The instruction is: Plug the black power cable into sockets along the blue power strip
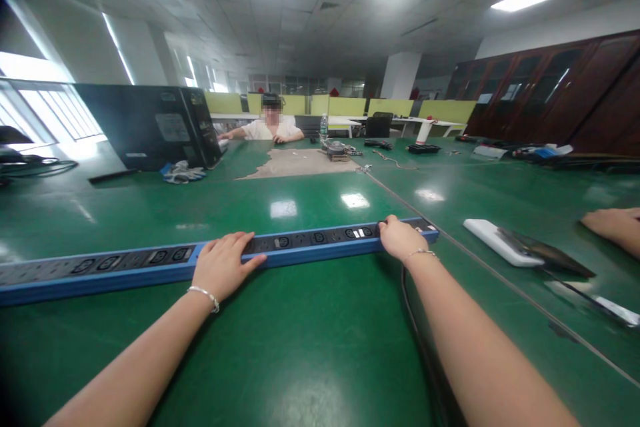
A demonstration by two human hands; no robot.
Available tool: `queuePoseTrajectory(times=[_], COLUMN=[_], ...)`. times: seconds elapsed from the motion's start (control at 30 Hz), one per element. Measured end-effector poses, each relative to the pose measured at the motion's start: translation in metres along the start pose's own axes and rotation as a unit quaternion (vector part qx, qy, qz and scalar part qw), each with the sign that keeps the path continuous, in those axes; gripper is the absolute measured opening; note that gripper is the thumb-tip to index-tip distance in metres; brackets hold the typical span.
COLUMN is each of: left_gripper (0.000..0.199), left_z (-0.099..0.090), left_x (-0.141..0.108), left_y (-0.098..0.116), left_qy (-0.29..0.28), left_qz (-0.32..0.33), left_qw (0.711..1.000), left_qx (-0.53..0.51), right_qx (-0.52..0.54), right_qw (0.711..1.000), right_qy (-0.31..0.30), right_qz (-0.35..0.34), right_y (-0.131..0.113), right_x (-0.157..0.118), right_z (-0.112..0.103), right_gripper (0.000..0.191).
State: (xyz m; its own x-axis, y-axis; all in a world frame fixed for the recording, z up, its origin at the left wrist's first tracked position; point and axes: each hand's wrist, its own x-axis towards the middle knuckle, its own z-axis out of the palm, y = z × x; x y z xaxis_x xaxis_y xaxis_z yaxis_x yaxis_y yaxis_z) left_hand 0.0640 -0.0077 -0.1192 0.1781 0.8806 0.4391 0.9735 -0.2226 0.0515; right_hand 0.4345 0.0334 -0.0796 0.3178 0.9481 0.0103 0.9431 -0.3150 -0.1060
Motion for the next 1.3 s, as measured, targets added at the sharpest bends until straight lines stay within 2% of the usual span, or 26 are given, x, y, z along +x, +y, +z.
queuePoseTrajectory(times=[0.13, 0.3, 0.43, 0.8, 0.97, 1.1, 1.2, 1.3], left_gripper=[0.057, 0.059, 0.059, 0.06, 0.06, 0.06, 0.06, 0.059], left_z=[0.0, 0.0, 0.001, 0.003, 0.003, 0.002, 0.001, 0.001], left_x=[0.0, -0.001, -0.001, -0.001, -0.001, -0.001, -0.001, -0.001], left_y=[0.0, 0.0, -0.001, -0.001, -0.001, -0.001, 0.0, 0.0], left_qy=[0.0, 0.003, 0.0, 0.002, 0.011, 0.006, 0.002, -0.002], left_qz=[-0.001, 0.001, -0.007, -0.002, -0.003, -0.007, -0.004, -0.007], left_qw=[1.0, 1.0, 1.0, 1.0, 1.0, 1.0, 1.0, 0.999], left_qx=[-0.008, -0.018, -0.021, -0.031, -0.023, -0.025, -0.031, -0.036], right_qx=[-0.048, -0.089, -0.084, -0.077, -0.068, -0.074, -0.067, -0.062], right_qw=[0.998, 0.996, 0.996, 0.997, 0.998, 0.996, 0.993, 0.992], right_qy=[-0.041, -0.005, 0.021, 0.012, 0.017, 0.024, 0.082, 0.108], right_qz=[-0.014, 0.025, 0.008, -0.02, -0.001, 0.032, 0.05, -0.001], right_y=[-0.004, -0.014, -0.013, -0.007, -0.011, -0.021, -0.022, -0.024], right_x=[0.002, -0.009, -0.008, 0.0, -0.007, -0.017, -0.022, -0.026], right_z=[-0.007, -0.014, -0.011, -0.006, -0.008, -0.026, -0.053, -0.078], right_gripper=[0.048, 0.055, 0.053, 0.048, 0.049, 0.052, 0.057, 0.058])
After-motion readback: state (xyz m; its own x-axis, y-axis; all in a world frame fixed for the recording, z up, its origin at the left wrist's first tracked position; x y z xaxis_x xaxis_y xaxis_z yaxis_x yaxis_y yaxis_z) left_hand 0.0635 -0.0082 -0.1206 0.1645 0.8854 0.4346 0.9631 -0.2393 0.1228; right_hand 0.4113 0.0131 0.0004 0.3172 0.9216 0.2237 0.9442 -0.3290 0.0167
